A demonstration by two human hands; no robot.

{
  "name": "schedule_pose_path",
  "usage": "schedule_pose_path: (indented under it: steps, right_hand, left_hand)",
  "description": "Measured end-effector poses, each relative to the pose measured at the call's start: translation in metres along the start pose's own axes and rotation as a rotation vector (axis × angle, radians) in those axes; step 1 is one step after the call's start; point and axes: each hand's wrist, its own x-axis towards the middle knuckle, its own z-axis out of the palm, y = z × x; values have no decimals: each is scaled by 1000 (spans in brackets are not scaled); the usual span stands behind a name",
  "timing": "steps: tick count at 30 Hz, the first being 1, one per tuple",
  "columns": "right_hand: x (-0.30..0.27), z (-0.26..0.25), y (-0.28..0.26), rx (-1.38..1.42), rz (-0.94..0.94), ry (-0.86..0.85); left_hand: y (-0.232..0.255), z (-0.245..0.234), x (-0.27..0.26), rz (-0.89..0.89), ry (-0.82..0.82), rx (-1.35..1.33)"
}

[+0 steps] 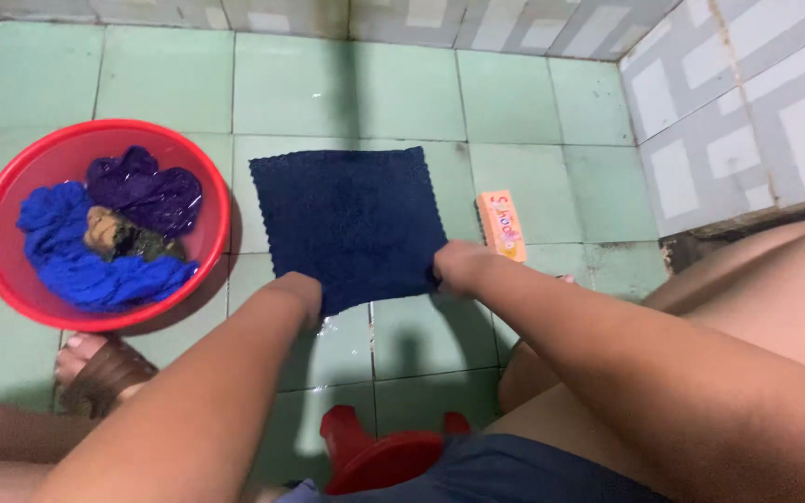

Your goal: Hand wash small pieces of cloth using a bar of soap and a basin of water on a tiled floor.

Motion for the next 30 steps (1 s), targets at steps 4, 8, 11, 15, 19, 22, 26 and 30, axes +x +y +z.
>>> schedule_pose_path:
  steps: [4,8,11,15,19,22,26,30]
  right_hand:
    - [12,37,-17,-62,11,-48]
    - [19,58,-31,-122,-20,-153]
    - [16,52,-44,-156,-13,-206]
    - [20,57,-41,-215,-10,-254]
    - [62,133,2,-288,-13,-436]
    - [50,99,-31,-184,20,-320]
    - [21,79,-33,-78,49,-161]
    - [0,55,-39,-28,33,-22]
  left_hand:
    - [4,1,-11,-10,-56,-23]
    - [8,0,-35,-45,-83,-20]
    - [9,-10,-46,-101,-82,-35]
    - [15,-8,-36,-209,-196,-43]
    - [12,30,23,-297,-538,79]
    - [13,43,55,-246,-939,-92]
    - [26,15,38,-280,-748,-101]
    - [53,-25,-35,-232,-327,-129]
